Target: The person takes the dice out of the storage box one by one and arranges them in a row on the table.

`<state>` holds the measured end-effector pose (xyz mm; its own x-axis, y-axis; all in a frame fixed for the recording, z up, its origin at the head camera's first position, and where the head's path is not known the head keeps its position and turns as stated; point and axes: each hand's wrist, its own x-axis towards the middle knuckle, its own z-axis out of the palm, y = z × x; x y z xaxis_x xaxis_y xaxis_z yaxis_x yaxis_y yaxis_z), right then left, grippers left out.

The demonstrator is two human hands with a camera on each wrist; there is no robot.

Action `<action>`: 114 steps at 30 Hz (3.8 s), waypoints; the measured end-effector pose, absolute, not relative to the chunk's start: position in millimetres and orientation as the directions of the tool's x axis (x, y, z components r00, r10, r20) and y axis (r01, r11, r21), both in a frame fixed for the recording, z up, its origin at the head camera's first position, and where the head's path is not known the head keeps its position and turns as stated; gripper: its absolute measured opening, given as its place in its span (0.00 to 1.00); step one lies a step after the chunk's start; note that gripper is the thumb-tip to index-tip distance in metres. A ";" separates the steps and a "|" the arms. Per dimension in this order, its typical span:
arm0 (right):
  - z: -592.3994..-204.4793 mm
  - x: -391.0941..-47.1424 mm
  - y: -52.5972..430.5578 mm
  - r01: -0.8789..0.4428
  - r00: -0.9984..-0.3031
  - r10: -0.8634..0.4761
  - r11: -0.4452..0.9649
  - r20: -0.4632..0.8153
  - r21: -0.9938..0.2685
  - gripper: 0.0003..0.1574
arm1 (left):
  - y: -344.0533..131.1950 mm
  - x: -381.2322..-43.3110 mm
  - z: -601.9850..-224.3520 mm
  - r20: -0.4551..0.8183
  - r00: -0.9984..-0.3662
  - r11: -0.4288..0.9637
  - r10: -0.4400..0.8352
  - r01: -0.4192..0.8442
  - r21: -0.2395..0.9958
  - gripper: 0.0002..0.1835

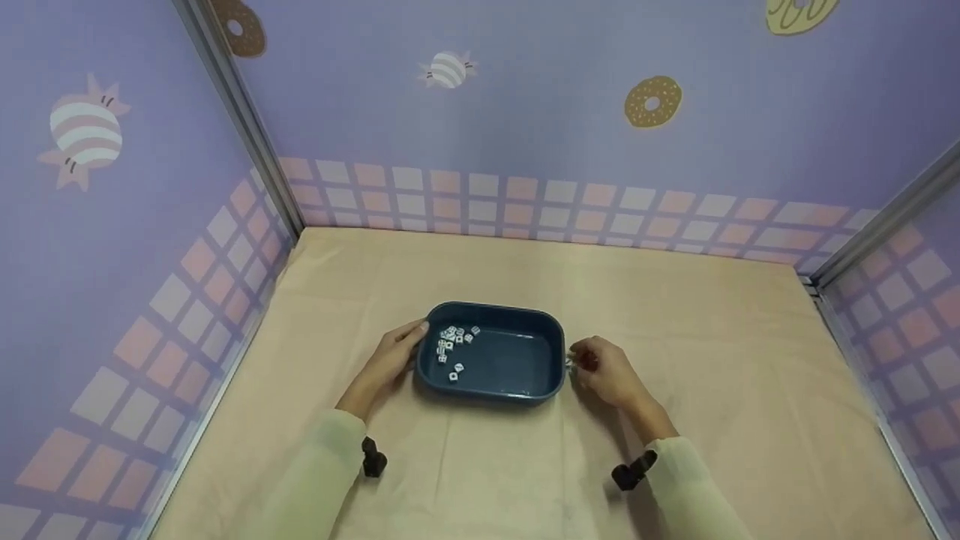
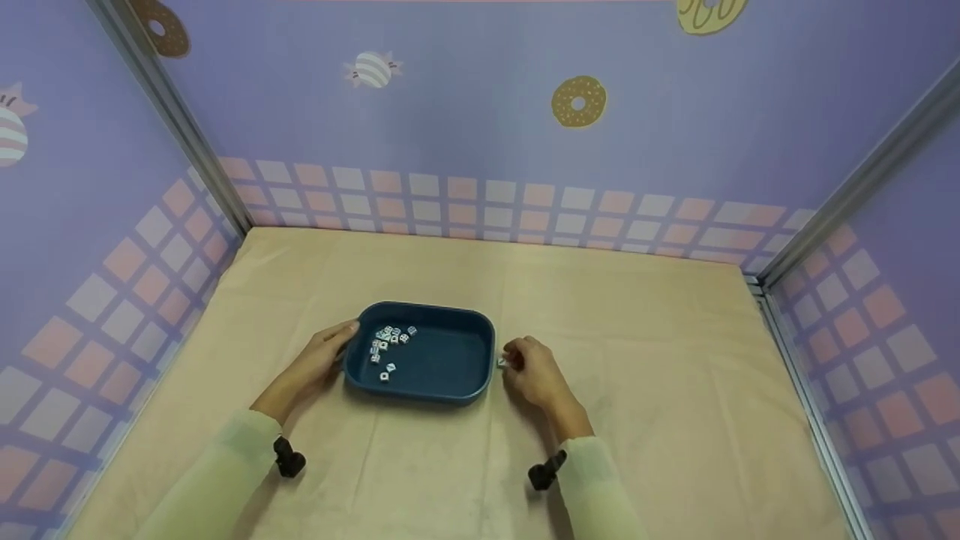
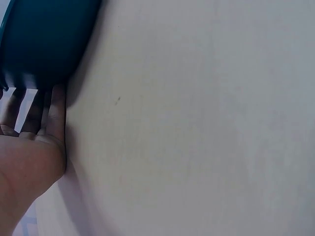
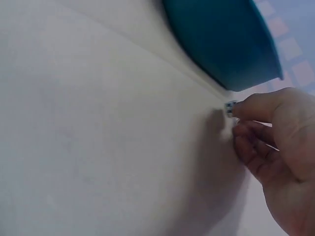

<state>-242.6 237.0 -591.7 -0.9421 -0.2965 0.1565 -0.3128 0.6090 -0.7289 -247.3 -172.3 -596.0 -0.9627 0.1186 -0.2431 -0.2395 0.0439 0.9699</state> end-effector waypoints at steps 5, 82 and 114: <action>-582.5 -239.7 233.2 -0.395 -0.917 -0.212 0.601 0.338 -0.695 0.10 | -171.5 -247.4 -599.3 -0.248 -0.963 0.041 0.102 -0.245 0.969 0.32; -539.4 -251.3 97.8 -0.484 -0.818 -0.566 0.583 0.101 -0.652 0.06 | -170.5 -249.2 -598.9 -0.238 -0.959 0.031 0.155 -0.236 0.971 0.34; -591.9 -247.9 249.9 -0.278 -0.952 -0.286 0.660 0.109 -0.698 0.09 | -175.1 -249.2 -598.1 -0.283 -0.947 0.053 0.152 -0.278 0.959 0.36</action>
